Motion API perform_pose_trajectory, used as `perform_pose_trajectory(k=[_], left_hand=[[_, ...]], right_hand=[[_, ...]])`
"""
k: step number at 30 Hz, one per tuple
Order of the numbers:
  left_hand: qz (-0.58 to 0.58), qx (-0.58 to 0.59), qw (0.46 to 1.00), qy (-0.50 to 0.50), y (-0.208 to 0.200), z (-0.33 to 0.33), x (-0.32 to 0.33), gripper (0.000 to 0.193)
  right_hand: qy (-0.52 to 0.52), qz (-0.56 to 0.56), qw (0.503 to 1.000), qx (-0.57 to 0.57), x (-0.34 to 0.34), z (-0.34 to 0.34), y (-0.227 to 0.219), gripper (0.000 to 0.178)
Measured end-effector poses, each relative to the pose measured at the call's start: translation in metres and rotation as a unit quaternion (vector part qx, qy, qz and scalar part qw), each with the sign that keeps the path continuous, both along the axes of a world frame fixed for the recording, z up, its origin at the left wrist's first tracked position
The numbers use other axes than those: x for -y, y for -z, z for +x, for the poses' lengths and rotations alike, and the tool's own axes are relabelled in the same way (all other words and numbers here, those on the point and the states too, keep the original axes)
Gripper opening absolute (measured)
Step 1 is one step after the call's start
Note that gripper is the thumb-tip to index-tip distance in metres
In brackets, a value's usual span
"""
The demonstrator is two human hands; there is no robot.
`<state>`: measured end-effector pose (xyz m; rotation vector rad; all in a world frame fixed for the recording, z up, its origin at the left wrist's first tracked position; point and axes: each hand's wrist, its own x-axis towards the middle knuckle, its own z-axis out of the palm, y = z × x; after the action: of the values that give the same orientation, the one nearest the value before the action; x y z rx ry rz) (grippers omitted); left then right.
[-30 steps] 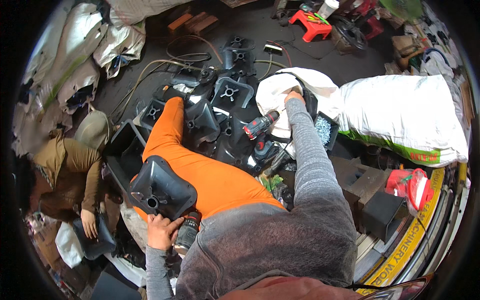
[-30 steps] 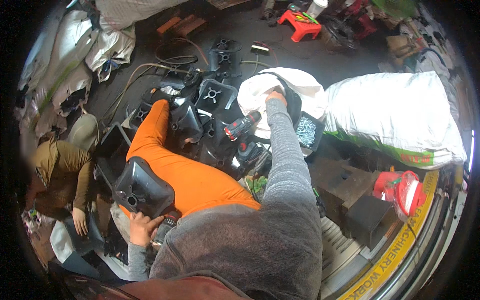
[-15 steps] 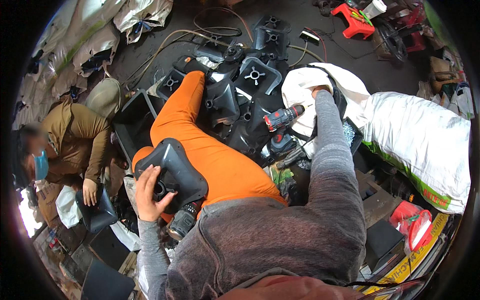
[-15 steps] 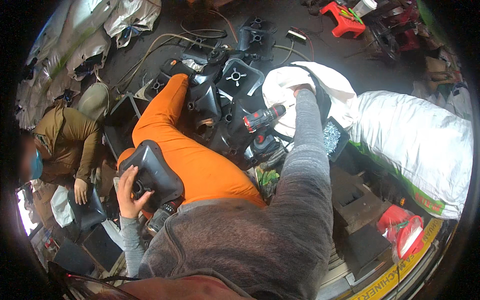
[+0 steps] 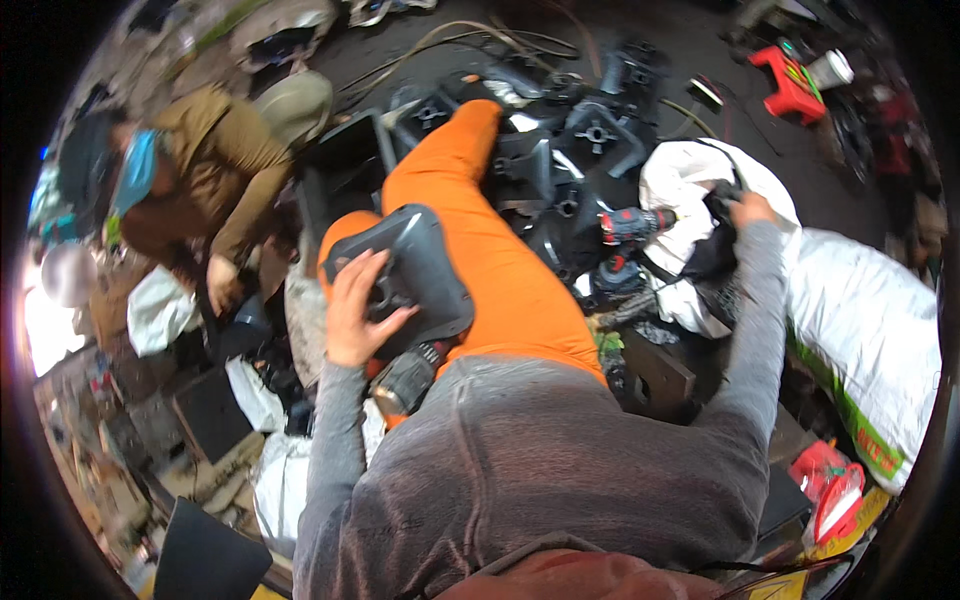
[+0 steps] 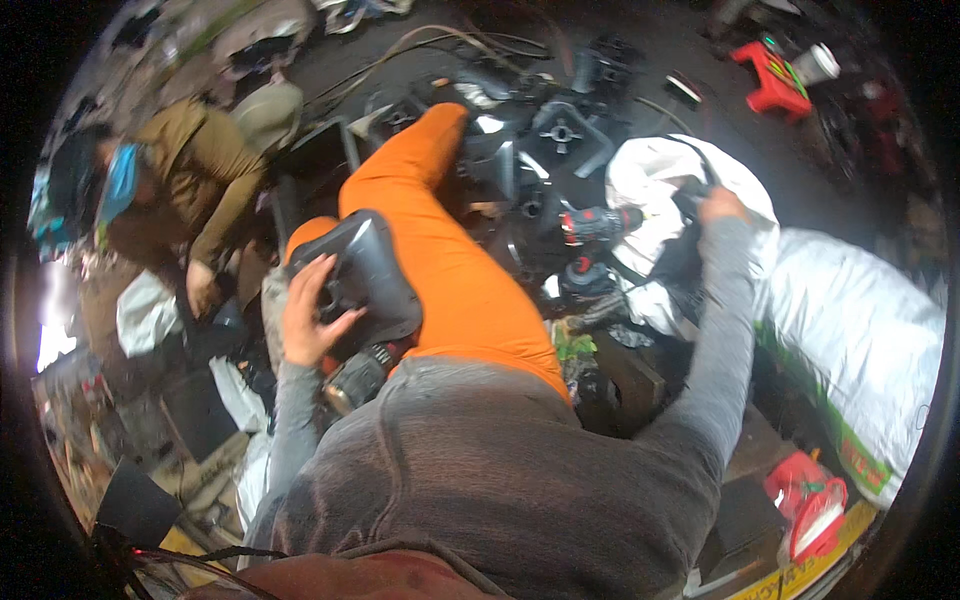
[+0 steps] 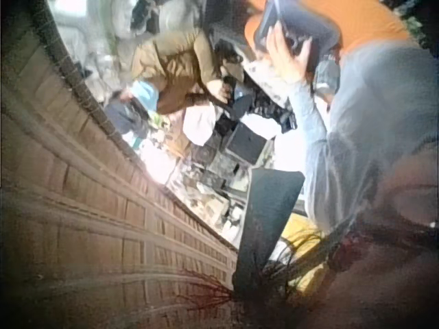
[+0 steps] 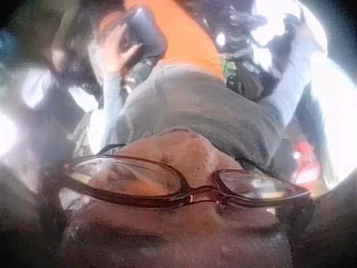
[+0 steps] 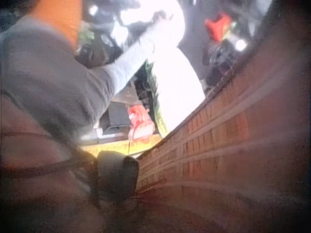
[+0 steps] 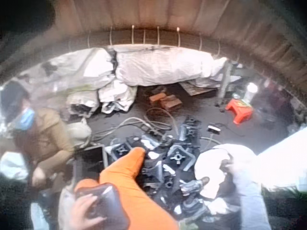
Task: The person sits on the floor and uses a cordless drill to fasten screws into black plastic components, repeatedly picking up parts, aligning them, and securing them. Another person nearby also handles similar parts.
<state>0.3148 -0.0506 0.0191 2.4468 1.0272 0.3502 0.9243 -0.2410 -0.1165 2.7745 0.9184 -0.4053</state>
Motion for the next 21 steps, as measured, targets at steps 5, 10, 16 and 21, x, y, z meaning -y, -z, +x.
perform_pose_trajectory(k=[5,10,16,21], left_hand=[[-0.023,0.13,0.991,-0.032,0.017,0.001,-0.003,0.108],[-0.005,0.123,0.989,-0.076,0.021,-0.016,0.001,0.115],[-0.169,0.178,0.957,-0.157,0.016,-0.064,0.036,0.115],[-0.22,0.057,0.973,-0.03,-0.013,-0.113,0.064,0.08]], right_hand=[[0.092,0.385,0.77,-0.5,-0.027,-0.091,-0.099,0.029],[0.01,0.291,0.657,-0.695,-0.133,-0.305,-0.148,0.026],[-0.028,0.22,0.604,-0.766,-0.176,-0.389,-0.092,0.034],[-0.158,0.201,0.693,-0.674,-0.187,-0.386,-0.093,0.035]])
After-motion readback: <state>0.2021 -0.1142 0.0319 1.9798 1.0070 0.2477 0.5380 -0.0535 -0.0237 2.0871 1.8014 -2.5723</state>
